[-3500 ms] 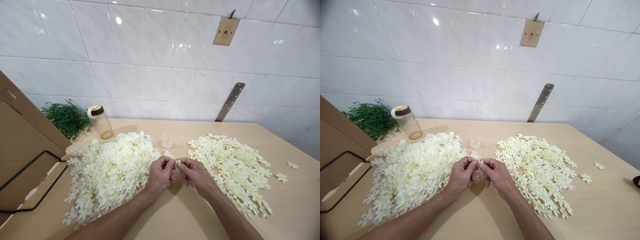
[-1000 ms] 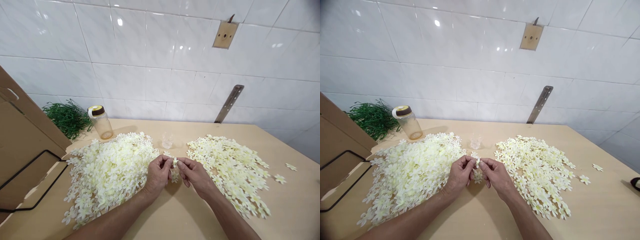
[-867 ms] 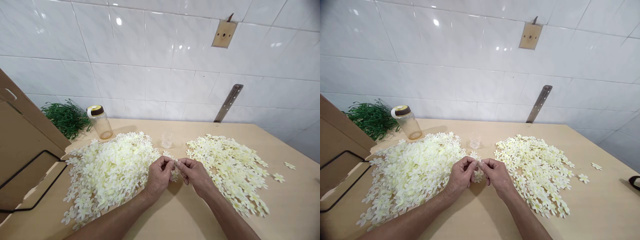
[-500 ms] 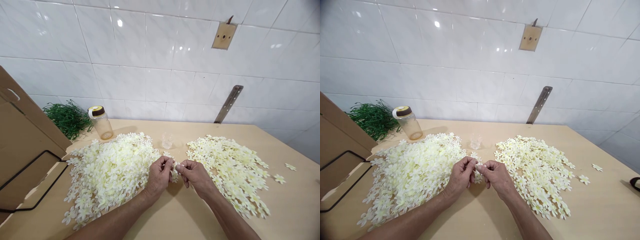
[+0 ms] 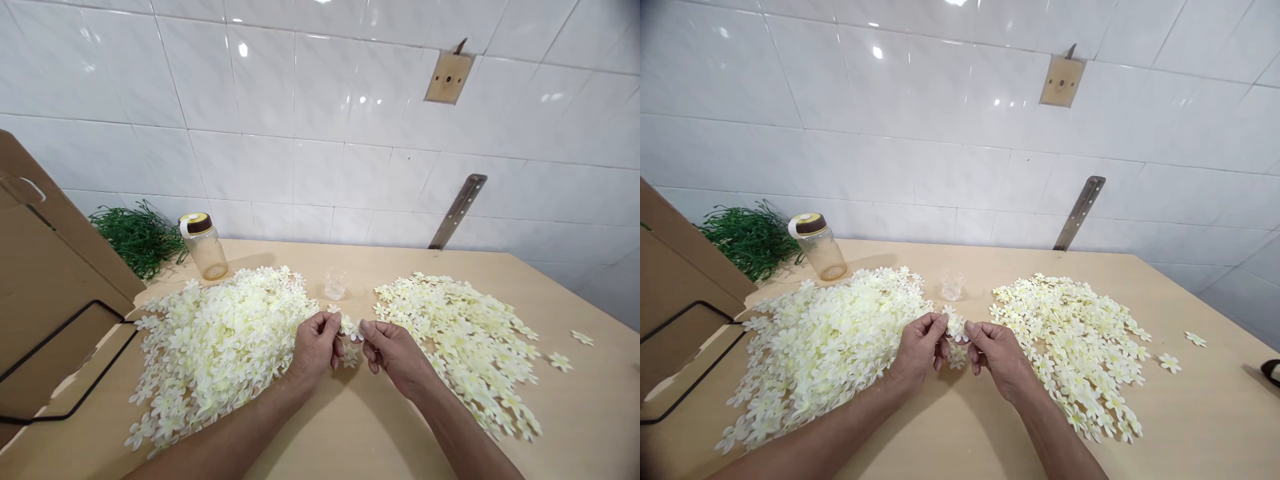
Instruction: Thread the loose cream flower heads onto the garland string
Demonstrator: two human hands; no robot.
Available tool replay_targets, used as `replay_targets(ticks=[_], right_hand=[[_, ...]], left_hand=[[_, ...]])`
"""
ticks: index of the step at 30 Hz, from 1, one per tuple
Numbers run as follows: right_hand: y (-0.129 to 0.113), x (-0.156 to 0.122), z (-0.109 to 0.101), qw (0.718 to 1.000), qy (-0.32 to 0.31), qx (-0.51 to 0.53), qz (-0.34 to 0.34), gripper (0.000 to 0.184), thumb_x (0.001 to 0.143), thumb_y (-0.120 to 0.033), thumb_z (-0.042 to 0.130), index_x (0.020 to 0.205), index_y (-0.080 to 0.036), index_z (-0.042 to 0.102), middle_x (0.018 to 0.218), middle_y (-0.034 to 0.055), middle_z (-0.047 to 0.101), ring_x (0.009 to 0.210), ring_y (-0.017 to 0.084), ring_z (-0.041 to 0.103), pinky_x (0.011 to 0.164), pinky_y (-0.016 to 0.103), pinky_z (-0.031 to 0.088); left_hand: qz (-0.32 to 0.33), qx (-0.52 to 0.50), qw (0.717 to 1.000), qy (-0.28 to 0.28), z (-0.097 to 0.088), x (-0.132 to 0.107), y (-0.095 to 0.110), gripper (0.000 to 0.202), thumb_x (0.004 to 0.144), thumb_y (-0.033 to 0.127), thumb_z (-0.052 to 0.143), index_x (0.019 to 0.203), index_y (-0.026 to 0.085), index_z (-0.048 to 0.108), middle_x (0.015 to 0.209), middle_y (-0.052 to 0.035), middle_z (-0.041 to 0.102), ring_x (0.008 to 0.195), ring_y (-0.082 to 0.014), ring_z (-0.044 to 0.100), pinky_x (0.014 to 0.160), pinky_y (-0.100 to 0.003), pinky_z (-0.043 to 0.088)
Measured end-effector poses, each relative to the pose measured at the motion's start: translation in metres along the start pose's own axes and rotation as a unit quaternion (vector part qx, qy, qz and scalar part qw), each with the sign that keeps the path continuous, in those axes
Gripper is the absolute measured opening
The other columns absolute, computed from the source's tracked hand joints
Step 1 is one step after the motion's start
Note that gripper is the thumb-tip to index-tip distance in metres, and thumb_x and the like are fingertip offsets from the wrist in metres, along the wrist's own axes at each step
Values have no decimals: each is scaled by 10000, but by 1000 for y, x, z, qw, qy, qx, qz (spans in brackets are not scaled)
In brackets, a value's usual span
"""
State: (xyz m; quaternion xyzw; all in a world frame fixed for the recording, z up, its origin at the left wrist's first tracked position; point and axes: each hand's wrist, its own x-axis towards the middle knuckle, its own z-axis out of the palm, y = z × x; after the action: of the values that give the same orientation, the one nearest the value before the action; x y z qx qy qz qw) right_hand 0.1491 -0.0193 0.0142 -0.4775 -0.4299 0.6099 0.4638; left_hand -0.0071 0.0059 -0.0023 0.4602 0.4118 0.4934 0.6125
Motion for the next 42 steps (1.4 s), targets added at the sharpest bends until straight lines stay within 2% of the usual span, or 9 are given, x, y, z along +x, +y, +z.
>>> replay_targets(ticks=[9, 12, 14, 16, 21, 25, 30, 35, 42], right_hand=[[2, 2, -2, 998, 40, -47, 1, 434, 761, -574, 694, 715, -144, 657, 504, -32, 489, 427, 78, 432, 431, 218, 359], [2, 0, -2, 989, 23, -144, -19, 434, 763, -542, 706, 991, -173, 707, 562, -43, 496, 434, 82, 455, 423, 214, 335], [1, -1, -2, 983, 13, -181, -35, 501, 789, -528, 687, 1177, -214, 657, 575, -59, 475, 425, 74, 422, 418, 210, 317], [1, -2, -1, 984, 14, -168, -50, 502, 823, -532, 649, 1214, -219, 635, 582, -64, 453, 419, 62, 369, 413, 207, 305], [0, -2, 4, 992, -14, -113, -55, 396, 836, -528, 633, 973, -162, 699, 563, -57, 436, 417, 54, 321, 391, 207, 277], [3, 0, 7, 992, 19, -113, -59, 372, 798, -524, 677, 776, -153, 687, 489, -62, 415, 398, 56, 318, 387, 210, 262], [1, 0, 4, 992, 45, -108, -54, 367, 738, -515, 734, 708, -154, 672, 523, -54, 456, 398, 51, 342, 391, 209, 262], [2, -1, 1, 992, 26, -110, -64, 384, 749, -500, 733, 619, -166, 594, 485, -63, 433, 394, 62, 366, 388, 205, 291], [2, -1, 3, 995, 26, -87, -33, 418, 702, -537, 756, 595, -169, 588, 429, -47, 488, 368, 85, 406, 347, 207, 334]], left_hand=[[18, -36, 997, 65, -2, 6, 3, 379, 801, 535, 631, 719, 179, 531, 502, 38, 549, 321, -74, 406, 281, -179, 305], [25, -30, 997, 65, -3, 6, 4, 379, 794, 541, 637, 730, 181, 538, 487, 46, 530, 319, -75, 398, 277, -180, 302], [27, -19, 998, 59, -3, 5, 3, 378, 797, 545, 634, 735, 181, 549, 464, 54, 508, 311, -73, 384, 277, -180, 301], [25, -2, 999, 46, -3, 4, 2, 378, 802, 542, 630, 730, 178, 557, 447, 58, 494, 304, -67, 374, 286, -177, 302], [27, 53, 998, 1, 1, -2, 0, 358, 821, 517, 618, 737, 173, 564, 418, 63, 483, 291, -56, 368, 313, -166, 302], [40, 77, 996, -6, 3, -6, 0, 328, 841, 489, 603, 755, 176, 559, 411, 69, 471, 296, -55, 372, 326, -158, 304], [48, 80, 996, 1, 3, -7, 1, 329, 850, 489, 591, 758, 176, 551, 440, 65, 473, 327, -54, 409, 345, -148, 327], [41, 36, 999, 3, 3, -8, -1, 363, 861, 537, 548, 822, 176, 562, 629, 21, 579, 373, -66, 474, 293, -155, 303], [-21, 22, 996, -83, 3, -8, 4, 445, 851, 582, 533, 710, 161, 565, 445, 23, 531, 286, -68, 394, 290, -171, 308]])
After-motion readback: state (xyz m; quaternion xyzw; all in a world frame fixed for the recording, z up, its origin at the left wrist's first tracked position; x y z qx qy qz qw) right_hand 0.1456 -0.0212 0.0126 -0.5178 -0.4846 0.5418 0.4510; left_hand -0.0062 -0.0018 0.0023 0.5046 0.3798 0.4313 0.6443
